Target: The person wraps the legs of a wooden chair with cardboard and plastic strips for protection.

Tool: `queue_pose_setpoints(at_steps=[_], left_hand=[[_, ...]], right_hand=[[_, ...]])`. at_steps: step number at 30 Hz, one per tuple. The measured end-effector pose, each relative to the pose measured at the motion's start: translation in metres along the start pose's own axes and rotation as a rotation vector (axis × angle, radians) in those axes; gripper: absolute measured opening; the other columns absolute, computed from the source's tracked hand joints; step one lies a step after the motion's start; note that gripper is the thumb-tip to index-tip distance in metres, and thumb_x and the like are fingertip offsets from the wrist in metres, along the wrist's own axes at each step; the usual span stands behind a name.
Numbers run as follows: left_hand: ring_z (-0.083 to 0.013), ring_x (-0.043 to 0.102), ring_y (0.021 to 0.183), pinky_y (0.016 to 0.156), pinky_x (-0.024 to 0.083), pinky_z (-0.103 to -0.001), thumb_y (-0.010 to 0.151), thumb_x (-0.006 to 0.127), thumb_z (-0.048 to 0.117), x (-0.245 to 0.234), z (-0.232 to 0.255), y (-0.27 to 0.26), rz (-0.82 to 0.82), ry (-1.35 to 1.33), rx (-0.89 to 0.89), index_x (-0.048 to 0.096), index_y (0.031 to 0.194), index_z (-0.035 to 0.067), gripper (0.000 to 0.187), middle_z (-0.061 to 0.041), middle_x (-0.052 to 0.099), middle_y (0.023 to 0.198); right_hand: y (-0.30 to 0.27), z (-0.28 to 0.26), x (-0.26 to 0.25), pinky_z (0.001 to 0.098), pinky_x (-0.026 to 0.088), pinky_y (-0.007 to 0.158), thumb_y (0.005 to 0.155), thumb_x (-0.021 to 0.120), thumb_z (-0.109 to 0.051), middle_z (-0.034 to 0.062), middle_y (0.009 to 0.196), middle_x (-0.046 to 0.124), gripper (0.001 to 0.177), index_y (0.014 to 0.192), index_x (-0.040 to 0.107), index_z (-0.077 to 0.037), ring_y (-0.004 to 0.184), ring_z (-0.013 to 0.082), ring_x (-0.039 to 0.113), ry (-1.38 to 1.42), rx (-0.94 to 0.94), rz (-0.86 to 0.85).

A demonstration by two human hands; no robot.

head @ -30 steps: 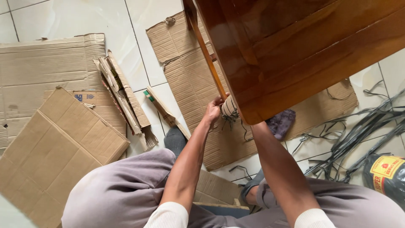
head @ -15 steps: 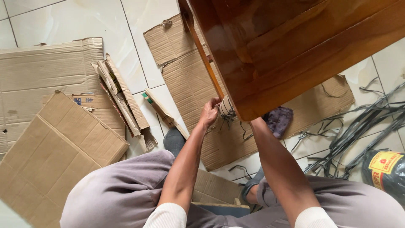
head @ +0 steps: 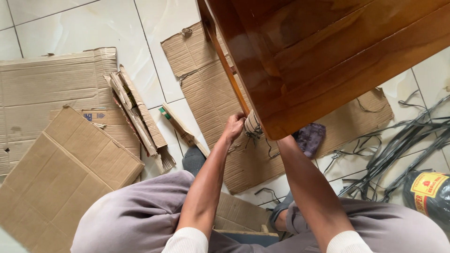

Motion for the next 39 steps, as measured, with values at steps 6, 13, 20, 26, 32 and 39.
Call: queue_pose_setpoints(at_steps=[6, 13, 20, 26, 32, 39], left_hand=[[-0.0168, 0.073, 0.088, 0.082, 0.056, -0.032, 0.09, 0.063, 0.014, -0.012, 0.015, -0.023, 0.131, 0.082, 0.045, 0.077, 0.107, 0.0, 0.026, -0.014, 0.08, 0.096], [-0.0176, 0.076, 0.088, 0.081, 0.056, -0.031, 0.084, 0.075, 0.021, -0.034, 0.007, -0.065, 0.407, 0.217, -0.047, 0.084, 0.103, 0.009, 0.025, -0.012, 0.08, 0.097], [-0.0163, 0.075, 0.084, 0.078, 0.058, -0.029, 0.087, 0.073, 0.013, -0.031, -0.041, -0.069, 0.498, -0.053, 0.068, 0.074, 0.103, 0.005, 0.019, -0.005, 0.078, 0.089], [-0.0133, 0.07, 0.069, 0.063, 0.055, -0.028, 0.093, 0.072, 0.016, -0.025, -0.067, -0.082, 0.428, -0.261, -0.049, 0.073, 0.101, 0.004, 0.015, -0.004, 0.074, 0.079], [-0.0126, 0.07, 0.064, 0.059, 0.056, -0.027, 0.092, 0.074, 0.021, -0.007, -0.055, -0.109, 0.385, -0.15, -0.175, 0.075, 0.096, 0.003, 0.019, -0.006, 0.075, 0.078], [-0.0122, 0.074, 0.068, 0.064, 0.057, -0.028, 0.088, 0.074, 0.024, 0.002, -0.041, -0.121, 0.354, 0.062, -0.201, 0.079, 0.092, 0.008, 0.018, -0.005, 0.078, 0.077]], right_hand=[[-0.015, 0.01, -0.012, 0.0318, 0.033, 0.059, 0.104, 0.053, -0.042, 0.0056, 0.093, 0.056, 0.04, 0.133, 0.059, -0.016, 0.072, 0.0194, 0.046, -0.115, 0.022, 0.148], [-0.01, 0.071, -0.086, 0.0351, 0.027, 0.045, 0.101, 0.058, -0.045, 0.0054, 0.076, 0.054, 0.037, 0.128, 0.062, -0.02, 0.055, 0.0209, 0.042, -0.244, 0.049, 0.319], [-0.036, 0.093, -0.078, 0.029, 0.031, 0.04, 0.095, 0.077, -0.03, -0.0011, 0.069, 0.057, 0.025, 0.093, 0.07, -0.007, 0.049, 0.0094, 0.043, -0.301, -0.033, 0.384], [-0.1, 0.075, -0.042, 0.0242, 0.032, 0.043, 0.095, 0.073, -0.033, -0.0021, 0.075, 0.064, 0.02, 0.094, 0.073, -0.012, 0.051, 0.0043, 0.044, -0.265, -0.053, 0.389], [-0.134, 0.084, -0.038, 0.0217, 0.036, 0.047, 0.097, 0.072, -0.031, -0.0011, 0.084, 0.072, 0.019, 0.096, 0.072, -0.011, 0.057, 0.0032, 0.049, -0.227, -0.037, 0.426], [-0.15, 0.094, -0.024, 0.0209, 0.054, 0.059, 0.097, 0.069, -0.021, 0.001, 0.092, 0.075, 0.015, 0.103, 0.071, -0.007, 0.08, 0.005, 0.072, -0.208, -0.278, 0.427]])
Point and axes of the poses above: each hand's wrist, its own y-axis towards the middle knuckle, its own x-axis out of the palm, z = x × y, the point moved 5 cm from there along y, towards the middle knuckle
